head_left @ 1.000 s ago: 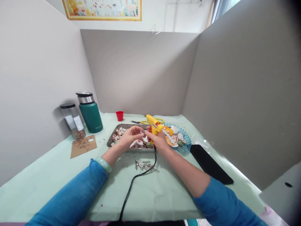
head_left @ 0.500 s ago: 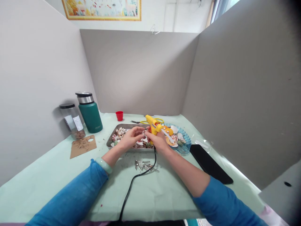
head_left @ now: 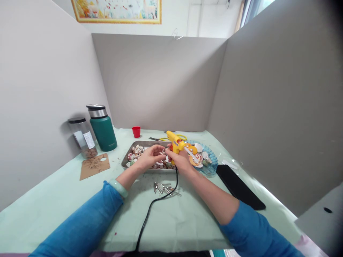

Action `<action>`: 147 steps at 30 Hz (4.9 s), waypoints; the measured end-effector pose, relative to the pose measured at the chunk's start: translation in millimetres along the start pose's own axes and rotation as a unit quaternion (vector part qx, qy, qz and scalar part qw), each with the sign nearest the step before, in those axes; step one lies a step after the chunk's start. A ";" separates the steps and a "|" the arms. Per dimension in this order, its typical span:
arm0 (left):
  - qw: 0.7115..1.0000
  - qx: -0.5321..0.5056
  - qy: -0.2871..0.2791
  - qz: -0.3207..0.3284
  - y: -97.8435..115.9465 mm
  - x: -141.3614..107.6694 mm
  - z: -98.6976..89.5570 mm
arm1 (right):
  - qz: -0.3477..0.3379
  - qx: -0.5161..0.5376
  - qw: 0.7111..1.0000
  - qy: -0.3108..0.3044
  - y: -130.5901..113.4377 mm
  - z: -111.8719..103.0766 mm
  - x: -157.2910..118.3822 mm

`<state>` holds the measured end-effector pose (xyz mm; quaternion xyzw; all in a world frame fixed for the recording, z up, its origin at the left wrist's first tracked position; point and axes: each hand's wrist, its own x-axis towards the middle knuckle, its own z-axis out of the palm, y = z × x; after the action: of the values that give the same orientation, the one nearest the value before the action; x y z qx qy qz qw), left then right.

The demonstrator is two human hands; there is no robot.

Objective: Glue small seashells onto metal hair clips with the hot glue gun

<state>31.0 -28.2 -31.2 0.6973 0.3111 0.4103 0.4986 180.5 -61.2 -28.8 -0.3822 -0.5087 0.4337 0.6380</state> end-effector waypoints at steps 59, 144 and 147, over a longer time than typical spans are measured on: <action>0.992 -0.123 -0.006 -0.021 13.9 -7.2 -3.4 | -0.025 0.019 0.999 -0.042 -0.8 -4.2 -3.3; 0.989 -0.133 -0.005 -0.070 12.6 -5.8 -1.2 | -0.015 0.004 1.000 -0.006 5.6 -3.7 1.6; 0.989 -0.128 0.011 -0.068 8.7 -4.2 -2.5 | -0.017 0.009 1.000 -0.012 5.2 -3.4 1.0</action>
<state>27.0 -33.4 -23.6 0.6005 0.3082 0.4199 0.6067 183.1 -58.7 -34.0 -0.3623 -0.5193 0.4317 0.6424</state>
